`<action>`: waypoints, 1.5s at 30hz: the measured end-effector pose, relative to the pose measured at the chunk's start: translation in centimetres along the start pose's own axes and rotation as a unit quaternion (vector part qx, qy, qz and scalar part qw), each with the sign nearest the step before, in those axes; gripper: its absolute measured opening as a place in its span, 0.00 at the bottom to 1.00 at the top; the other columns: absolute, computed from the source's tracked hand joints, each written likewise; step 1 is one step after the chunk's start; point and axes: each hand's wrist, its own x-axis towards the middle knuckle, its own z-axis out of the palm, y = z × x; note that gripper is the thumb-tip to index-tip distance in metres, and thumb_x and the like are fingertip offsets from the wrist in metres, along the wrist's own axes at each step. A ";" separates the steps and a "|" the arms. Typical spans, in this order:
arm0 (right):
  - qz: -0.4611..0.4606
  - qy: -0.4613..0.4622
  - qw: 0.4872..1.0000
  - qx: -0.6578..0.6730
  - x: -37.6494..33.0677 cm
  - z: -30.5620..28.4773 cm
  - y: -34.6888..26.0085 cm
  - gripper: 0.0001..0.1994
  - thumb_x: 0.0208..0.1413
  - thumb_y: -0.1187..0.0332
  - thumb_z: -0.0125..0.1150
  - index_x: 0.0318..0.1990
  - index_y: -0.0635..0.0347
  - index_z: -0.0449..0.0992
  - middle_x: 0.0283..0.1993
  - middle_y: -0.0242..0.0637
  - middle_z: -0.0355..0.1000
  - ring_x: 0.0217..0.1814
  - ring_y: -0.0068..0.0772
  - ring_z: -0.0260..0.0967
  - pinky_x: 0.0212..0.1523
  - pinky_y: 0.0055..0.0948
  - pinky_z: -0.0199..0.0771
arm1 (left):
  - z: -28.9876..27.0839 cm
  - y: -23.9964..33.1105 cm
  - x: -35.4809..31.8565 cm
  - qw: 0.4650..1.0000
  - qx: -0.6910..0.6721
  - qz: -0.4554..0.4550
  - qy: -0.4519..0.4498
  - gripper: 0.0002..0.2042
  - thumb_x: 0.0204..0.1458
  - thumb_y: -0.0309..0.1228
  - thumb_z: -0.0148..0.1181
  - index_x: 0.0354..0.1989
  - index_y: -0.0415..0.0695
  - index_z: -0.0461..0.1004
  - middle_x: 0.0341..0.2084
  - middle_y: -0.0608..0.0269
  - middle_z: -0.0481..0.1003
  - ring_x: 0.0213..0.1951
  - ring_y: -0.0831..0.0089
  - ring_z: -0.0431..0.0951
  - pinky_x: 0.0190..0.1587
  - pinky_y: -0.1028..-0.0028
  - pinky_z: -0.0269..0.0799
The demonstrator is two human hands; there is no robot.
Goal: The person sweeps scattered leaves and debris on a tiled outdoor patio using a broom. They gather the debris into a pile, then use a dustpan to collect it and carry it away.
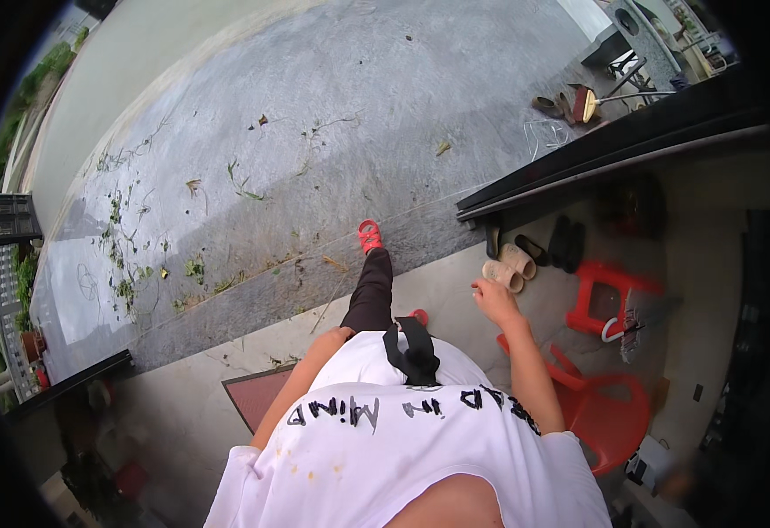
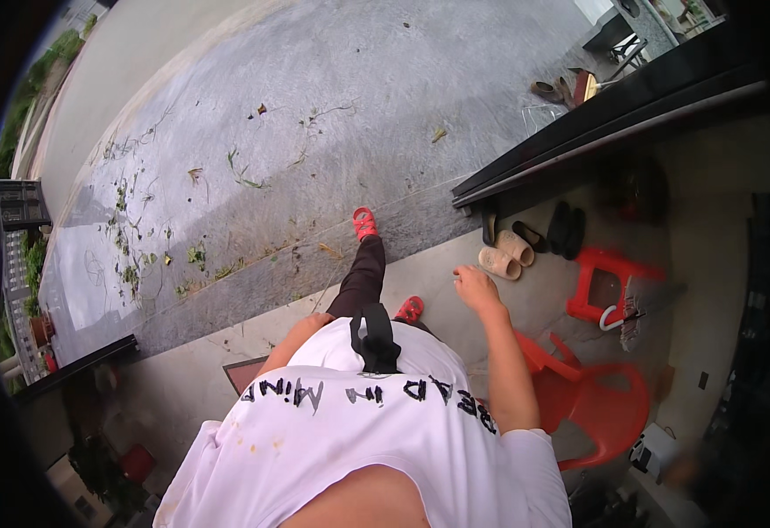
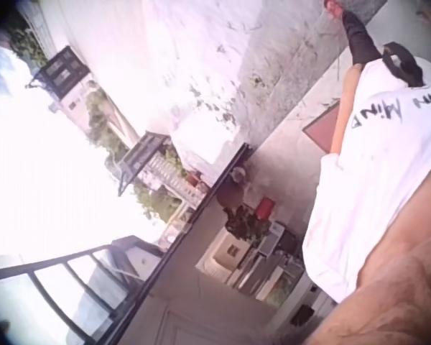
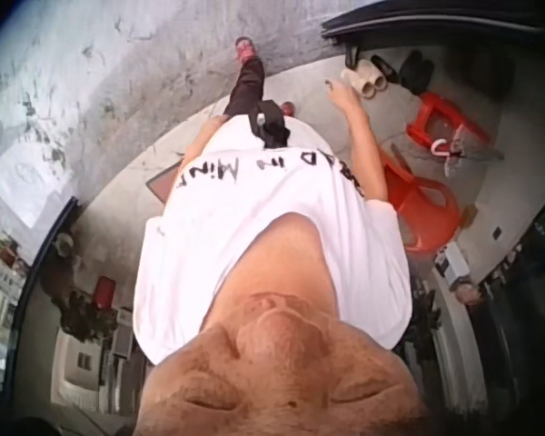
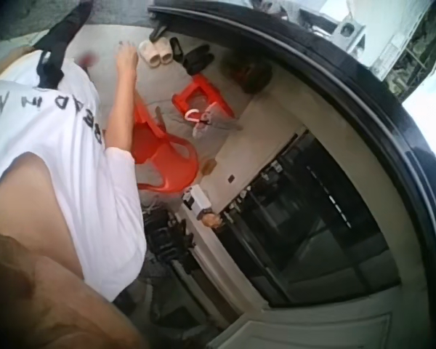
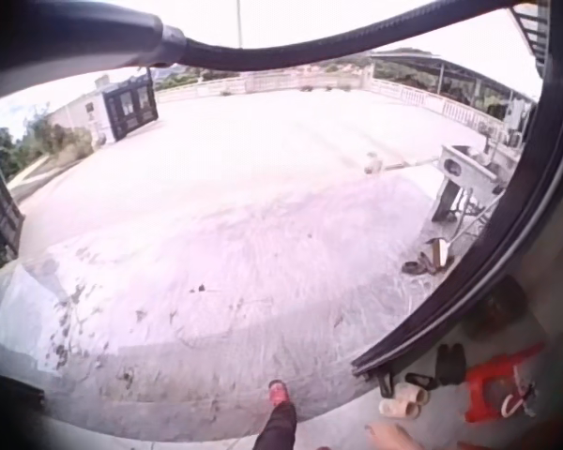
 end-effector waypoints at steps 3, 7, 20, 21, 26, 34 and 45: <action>-0.022 -0.037 0.998 -0.050 5.7 -0.8 -1.7 0.11 0.48 0.69 0.50 0.40 0.58 0.72 0.41 0.45 0.70 0.44 0.46 0.68 0.45 0.39 0.68 | -5.6 -0.5 7.3 0.998 0.002 0.019 0.051 0.12 0.48 0.35 0.51 0.38 0.46 0.72 0.32 0.49 0.72 0.37 0.54 0.73 0.39 0.62 0.70; 0.010 -0.129 0.982 -0.139 10.4 -3.1 -2.3 0.11 0.46 0.69 0.51 0.39 0.58 0.73 0.40 0.45 0.70 0.44 0.45 0.68 0.45 0.39 0.68 | -16.7 2.4 14.1 0.997 0.050 0.022 0.063 0.13 0.48 0.35 0.51 0.39 0.44 0.72 0.33 0.51 0.73 0.37 0.55 0.74 0.39 0.62 0.69; 0.046 -0.092 0.994 -0.023 31.6 -16.7 -3.9 0.11 0.48 0.68 0.47 0.39 0.56 0.73 0.42 0.45 0.70 0.46 0.46 0.68 0.45 0.41 0.68 | -33.1 6.7 34.9 0.986 0.141 0.036 -0.078 0.14 0.47 0.37 0.51 0.41 0.47 0.72 0.37 0.50 0.72 0.41 0.54 0.73 0.42 0.62 0.69; 0.056 -0.101 0.993 -0.012 33.8 -17.4 -3.2 0.12 0.47 0.67 0.48 0.39 0.56 0.74 0.42 0.46 0.71 0.45 0.47 0.68 0.46 0.41 0.68 | -34.0 6.6 37.0 0.986 0.140 0.048 -0.079 0.14 0.47 0.37 0.50 0.41 0.47 0.72 0.37 0.50 0.72 0.41 0.53 0.72 0.42 0.62 0.69; 0.123 -0.010 0.983 0.134 45.7 -21.0 4.0 0.12 0.47 0.64 0.52 0.39 0.57 0.75 0.39 0.44 0.72 0.44 0.45 0.69 0.46 0.37 0.68 | -40.9 9.7 48.8 0.989 0.136 0.023 -0.053 0.13 0.47 0.37 0.50 0.40 0.47 0.72 0.36 0.50 0.72 0.41 0.53 0.72 0.41 0.61 0.69; 0.157 -0.029 0.986 0.049 61.3 -40.1 10.4 0.12 0.46 0.66 0.51 0.38 0.56 0.75 0.40 0.45 0.72 0.44 0.45 0.69 0.45 0.40 0.68 | -53.4 24.0 66.1 0.983 0.168 0.071 -0.035 0.13 0.46 0.37 0.51 0.40 0.48 0.70 0.32 0.52 0.72 0.38 0.53 0.73 0.38 0.61 0.69; 0.169 0.119 0.966 0.155 80.0 -55.6 16.1 0.11 0.46 0.67 0.52 0.37 0.60 0.73 0.36 0.43 0.72 0.40 0.43 0.70 0.41 0.36 0.69 | -65.3 33.8 94.4 0.977 0.167 0.110 -0.069 0.12 0.48 0.36 0.51 0.39 0.47 0.73 0.34 0.50 0.72 0.40 0.53 0.73 0.41 0.61 0.69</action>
